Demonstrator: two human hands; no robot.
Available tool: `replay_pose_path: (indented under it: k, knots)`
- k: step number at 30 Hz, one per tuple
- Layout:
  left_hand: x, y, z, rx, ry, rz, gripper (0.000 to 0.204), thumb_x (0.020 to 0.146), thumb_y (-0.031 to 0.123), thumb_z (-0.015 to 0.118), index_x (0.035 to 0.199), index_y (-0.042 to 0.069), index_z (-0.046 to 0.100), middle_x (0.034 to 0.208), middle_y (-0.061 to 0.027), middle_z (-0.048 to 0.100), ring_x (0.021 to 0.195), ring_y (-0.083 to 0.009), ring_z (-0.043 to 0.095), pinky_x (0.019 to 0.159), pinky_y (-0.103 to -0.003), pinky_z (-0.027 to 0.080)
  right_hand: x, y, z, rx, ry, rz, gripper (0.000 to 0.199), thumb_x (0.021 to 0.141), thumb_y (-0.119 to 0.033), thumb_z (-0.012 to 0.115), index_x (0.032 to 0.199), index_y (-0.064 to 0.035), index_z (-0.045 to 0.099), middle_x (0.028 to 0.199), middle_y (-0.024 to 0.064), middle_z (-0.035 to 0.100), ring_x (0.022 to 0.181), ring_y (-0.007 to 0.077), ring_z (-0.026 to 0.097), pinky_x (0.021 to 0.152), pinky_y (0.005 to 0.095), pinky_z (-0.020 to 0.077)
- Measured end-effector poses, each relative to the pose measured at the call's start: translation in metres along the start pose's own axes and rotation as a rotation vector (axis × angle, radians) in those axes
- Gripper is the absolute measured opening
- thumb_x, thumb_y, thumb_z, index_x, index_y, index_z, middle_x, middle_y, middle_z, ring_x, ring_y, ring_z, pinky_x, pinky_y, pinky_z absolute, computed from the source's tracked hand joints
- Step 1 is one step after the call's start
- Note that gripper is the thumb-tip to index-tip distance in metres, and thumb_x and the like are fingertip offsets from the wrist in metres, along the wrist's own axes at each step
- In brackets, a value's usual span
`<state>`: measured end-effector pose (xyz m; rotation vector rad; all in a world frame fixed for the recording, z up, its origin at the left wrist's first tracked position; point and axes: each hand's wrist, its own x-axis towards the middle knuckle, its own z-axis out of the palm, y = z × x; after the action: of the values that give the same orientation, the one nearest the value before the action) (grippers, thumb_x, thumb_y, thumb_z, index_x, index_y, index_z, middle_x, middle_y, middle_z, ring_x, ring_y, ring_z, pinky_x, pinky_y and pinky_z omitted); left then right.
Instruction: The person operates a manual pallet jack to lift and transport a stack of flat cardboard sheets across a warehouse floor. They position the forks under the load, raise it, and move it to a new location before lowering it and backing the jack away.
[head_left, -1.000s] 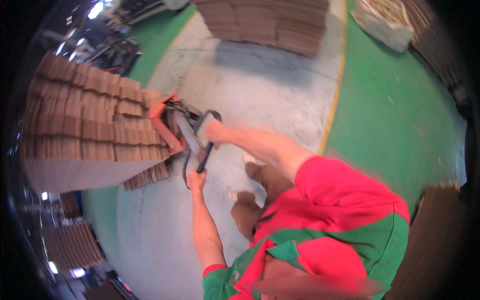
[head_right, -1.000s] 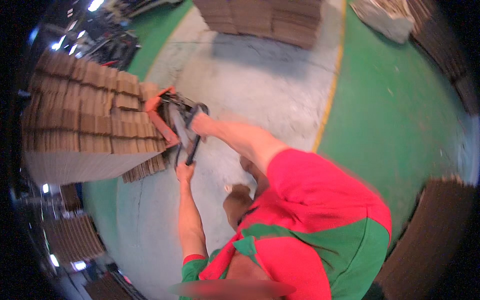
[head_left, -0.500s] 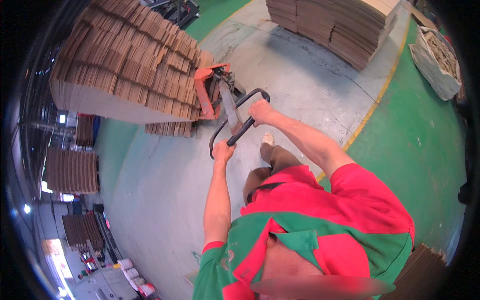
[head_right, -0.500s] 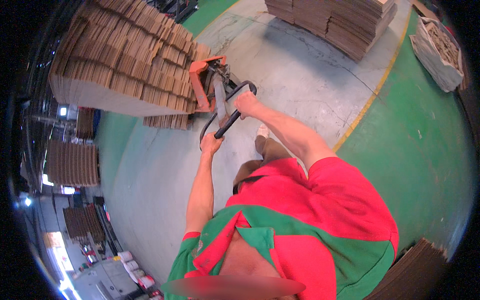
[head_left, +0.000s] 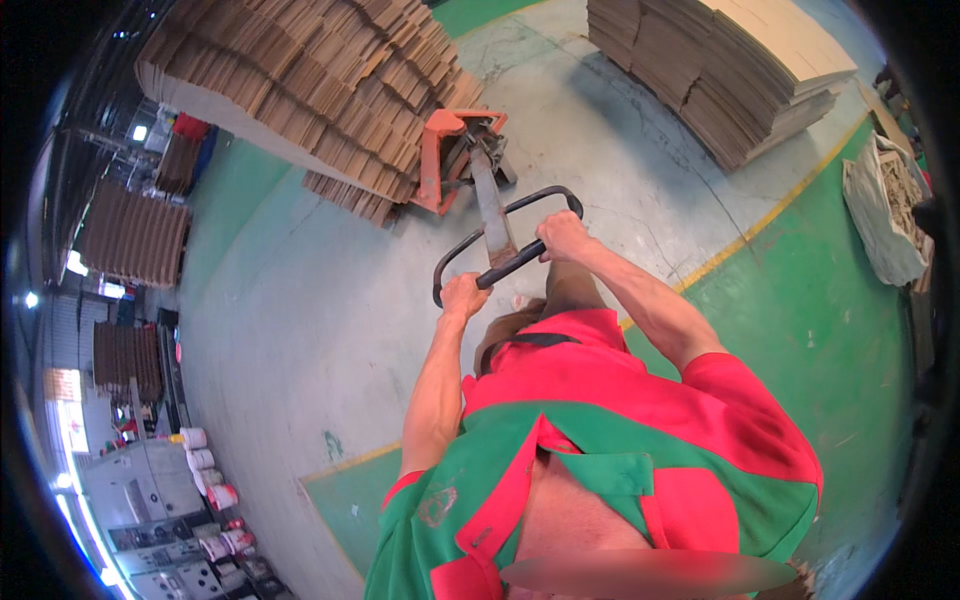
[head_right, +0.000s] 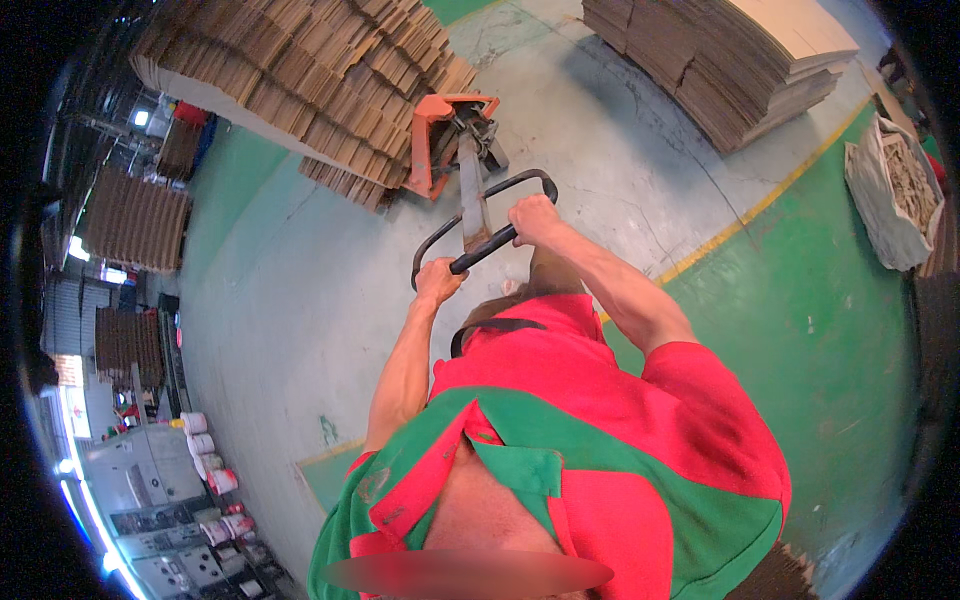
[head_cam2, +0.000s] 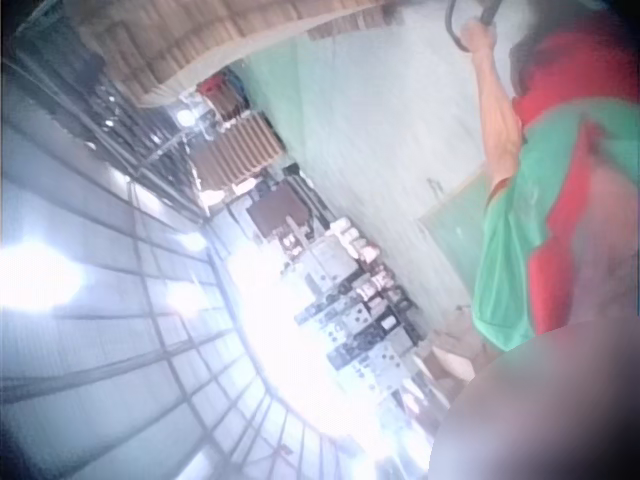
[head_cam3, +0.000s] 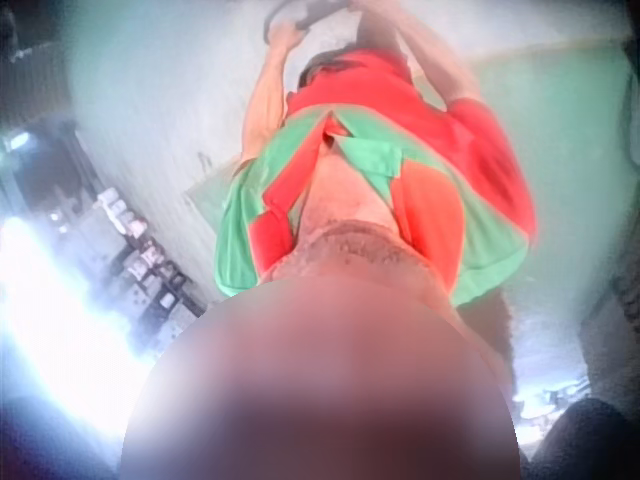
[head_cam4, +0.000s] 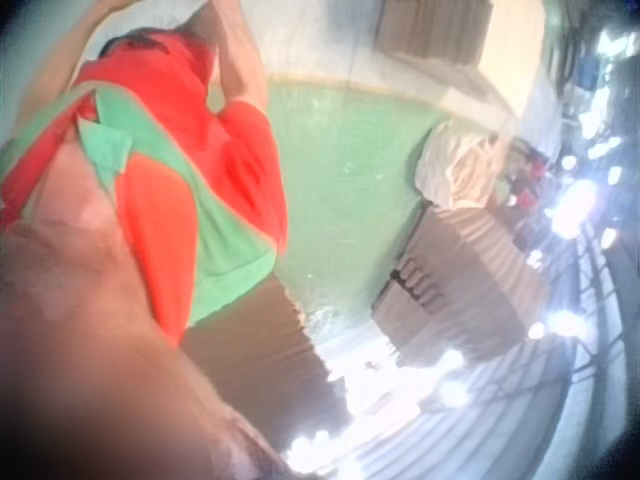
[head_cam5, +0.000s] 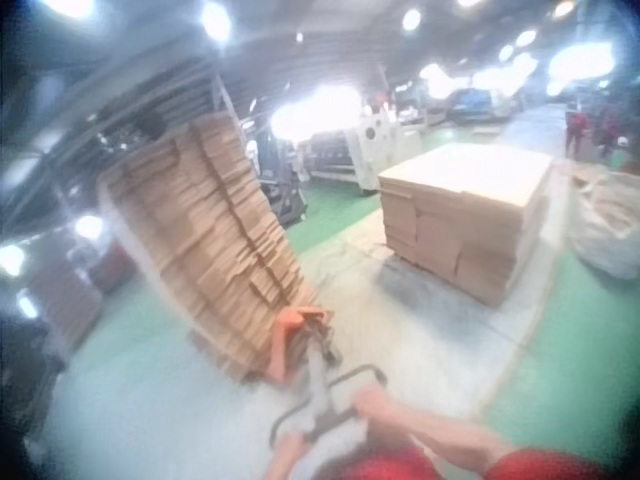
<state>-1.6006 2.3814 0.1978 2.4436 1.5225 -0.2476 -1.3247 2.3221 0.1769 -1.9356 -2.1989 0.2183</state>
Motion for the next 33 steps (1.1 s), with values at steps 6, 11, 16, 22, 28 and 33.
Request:
replay_pose_path:
  k: [6,11,16,22,28,33]
  knots:
    - [-0.055,0.032,0.011,-0.063,-0.026,-0.032,0.027,0.084,0.039,0.076,0.095,0.015,0.078,0.093,-0.0202,0.075,0.094,-0.0425,0.072,0.081,-0.054,0.055,-0.051,0.002,-0.015,-0.027,-0.007,-0.091,0.048,0.063,-0.049,0.091,0.084,-0.0079,0.077,0.080,0.0121,0.074,0.079,0.0323,0.074,0.075,0.0427,0.0569]
    - [-0.112,0.056,-0.023,-0.126,-0.076,-0.119,0.027,0.084,0.040,0.077,0.094,0.015,0.078,0.091,-0.0184,0.075,0.093,-0.0412,0.071,0.081,-0.053,0.055,-0.074,-0.006,-0.054,0.059,-0.047,-0.194,0.046,0.064,-0.047,0.090,0.082,-0.0072,0.077,0.078,0.0134,0.073,0.077,0.0324,0.073,0.073,0.0436,0.0570]
    - [-0.160,0.125,-0.052,-0.168,-0.071,-0.134,0.029,0.083,0.041,0.078,0.097,0.015,0.077,0.088,-0.0182,0.074,0.091,-0.0409,0.071,0.082,-0.052,0.055,-0.113,0.017,-0.107,0.067,-0.160,-0.252,0.045,0.066,-0.047,0.089,0.082,-0.0076,0.077,0.079,0.0143,0.073,0.078,0.0334,0.073,0.075,0.0465,0.0573]
    - [-0.145,0.158,-0.120,-0.077,-0.036,0.003,0.037,0.085,0.045,0.077,0.106,0.014,0.076,0.101,-0.0199,0.074,0.100,-0.0418,0.070,0.088,-0.053,0.055,-0.076,0.064,-0.216,0.010,-0.303,-0.402,0.044,0.071,-0.050,0.086,0.090,-0.0122,0.078,0.085,0.0127,0.074,0.088,0.0330,0.073,0.077,0.0479,0.0574]
    - [-0.147,0.210,-0.174,-0.093,0.156,-0.157,0.027,0.083,0.032,0.077,0.100,0.010,0.075,0.096,-0.0180,0.076,0.094,-0.0384,0.073,0.082,-0.051,0.057,-0.074,0.076,-0.273,-0.038,-0.057,-0.340,0.032,0.073,-0.042,0.082,0.091,-0.0153,0.078,0.083,0.0137,0.073,0.082,0.0350,0.072,0.073,0.0482,0.0569]
    - [-0.272,0.331,-0.038,-0.079,0.173,-0.265,0.015,0.078,0.018,0.072,0.091,0.011,0.074,0.085,-0.0179,0.074,0.086,-0.0365,0.074,0.076,-0.051,0.057,-0.266,0.105,-0.207,-0.026,-0.001,-0.318,0.021,0.073,-0.030,0.079,0.080,-0.0107,0.072,0.080,0.0175,0.072,0.077,0.0361,0.071,0.067,0.0492,0.0551]
